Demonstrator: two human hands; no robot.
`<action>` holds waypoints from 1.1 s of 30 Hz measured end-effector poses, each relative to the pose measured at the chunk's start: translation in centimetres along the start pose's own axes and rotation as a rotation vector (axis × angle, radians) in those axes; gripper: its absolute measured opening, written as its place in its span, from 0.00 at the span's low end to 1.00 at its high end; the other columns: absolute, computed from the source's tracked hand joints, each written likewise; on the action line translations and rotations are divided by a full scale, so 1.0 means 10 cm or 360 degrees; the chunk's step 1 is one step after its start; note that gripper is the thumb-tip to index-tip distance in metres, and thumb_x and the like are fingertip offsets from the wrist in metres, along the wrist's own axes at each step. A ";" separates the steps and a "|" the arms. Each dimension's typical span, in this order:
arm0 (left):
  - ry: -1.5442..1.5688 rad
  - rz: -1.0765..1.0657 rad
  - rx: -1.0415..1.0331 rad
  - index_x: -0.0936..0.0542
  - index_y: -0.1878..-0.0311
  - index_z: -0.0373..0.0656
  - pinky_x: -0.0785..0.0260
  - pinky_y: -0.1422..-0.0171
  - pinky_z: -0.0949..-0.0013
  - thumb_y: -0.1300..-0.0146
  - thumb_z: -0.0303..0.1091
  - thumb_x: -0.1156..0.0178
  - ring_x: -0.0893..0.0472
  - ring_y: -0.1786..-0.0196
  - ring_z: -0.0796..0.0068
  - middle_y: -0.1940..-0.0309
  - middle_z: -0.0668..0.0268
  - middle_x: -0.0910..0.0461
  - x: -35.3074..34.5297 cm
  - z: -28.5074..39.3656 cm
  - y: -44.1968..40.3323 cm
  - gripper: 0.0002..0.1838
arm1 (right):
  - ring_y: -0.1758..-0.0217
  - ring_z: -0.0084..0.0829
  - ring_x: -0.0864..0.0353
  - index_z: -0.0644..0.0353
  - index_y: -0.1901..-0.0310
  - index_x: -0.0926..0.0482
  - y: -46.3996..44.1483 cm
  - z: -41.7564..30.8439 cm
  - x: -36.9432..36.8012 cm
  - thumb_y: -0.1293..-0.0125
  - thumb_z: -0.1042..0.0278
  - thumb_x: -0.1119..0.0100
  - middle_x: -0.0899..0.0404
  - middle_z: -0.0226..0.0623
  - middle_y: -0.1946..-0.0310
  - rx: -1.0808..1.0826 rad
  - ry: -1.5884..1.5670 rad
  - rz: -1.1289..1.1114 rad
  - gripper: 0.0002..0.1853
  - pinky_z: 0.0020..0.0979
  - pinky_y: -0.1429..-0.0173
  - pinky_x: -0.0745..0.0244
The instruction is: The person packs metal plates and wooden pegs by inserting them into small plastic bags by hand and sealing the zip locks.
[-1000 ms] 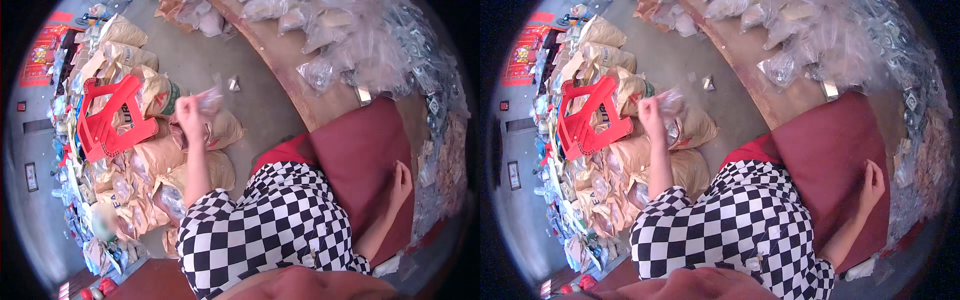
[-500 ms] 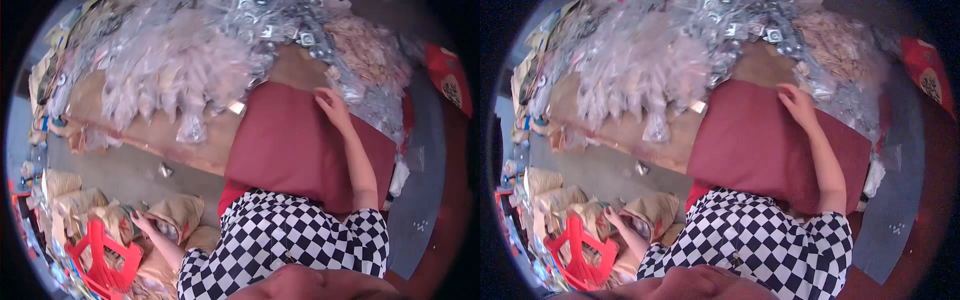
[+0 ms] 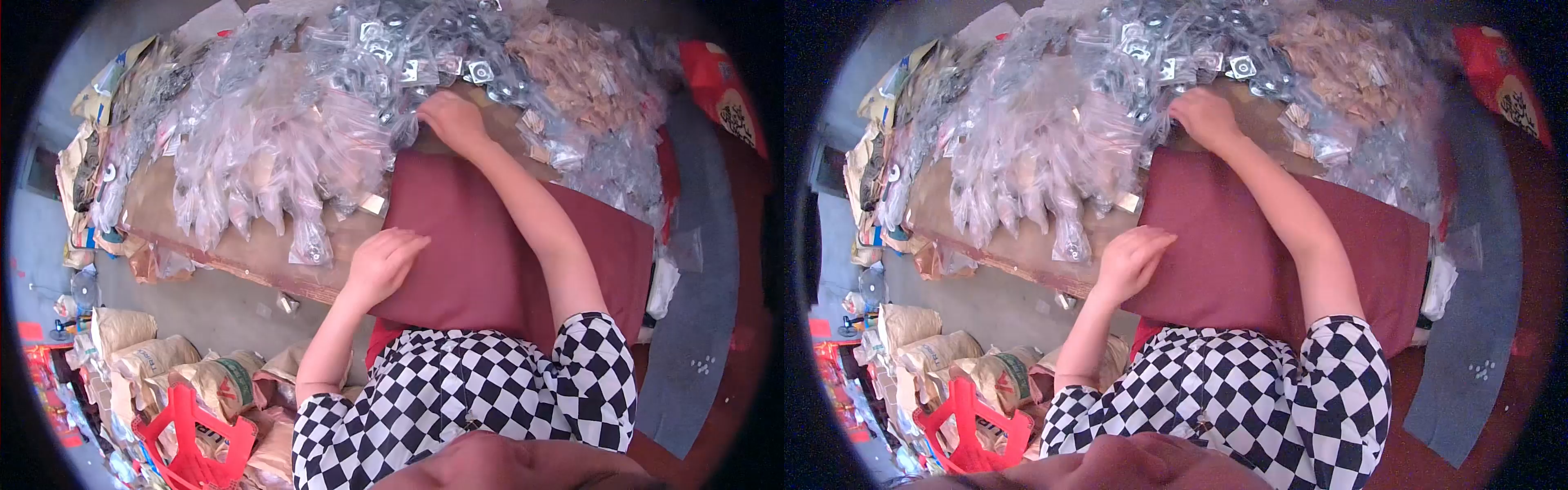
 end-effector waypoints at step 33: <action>0.1867 0.0182 0.1590 0.30 0.32 0.43 0.30 0.59 0.79 0.24 0.38 0.47 0.25 0.60 0.86 0.50 0.70 0.22 -1.11 -0.29 -0.22 0.22 | 0.55 0.35 0.17 0.58 0.54 0.19 1.44 0.00 1.44 0.34 0.56 0.37 0.17 0.38 0.59 -0.0992 -0.0570 -0.0351 0.15 0.34 0.51 0.24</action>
Point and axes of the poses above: each hand's wrist, its own y-axis away from the middle knuckle, its own x-axis out of the back of the hand, z = x × y, the point moved 4 cm from there along -y, towards the middle knuckle
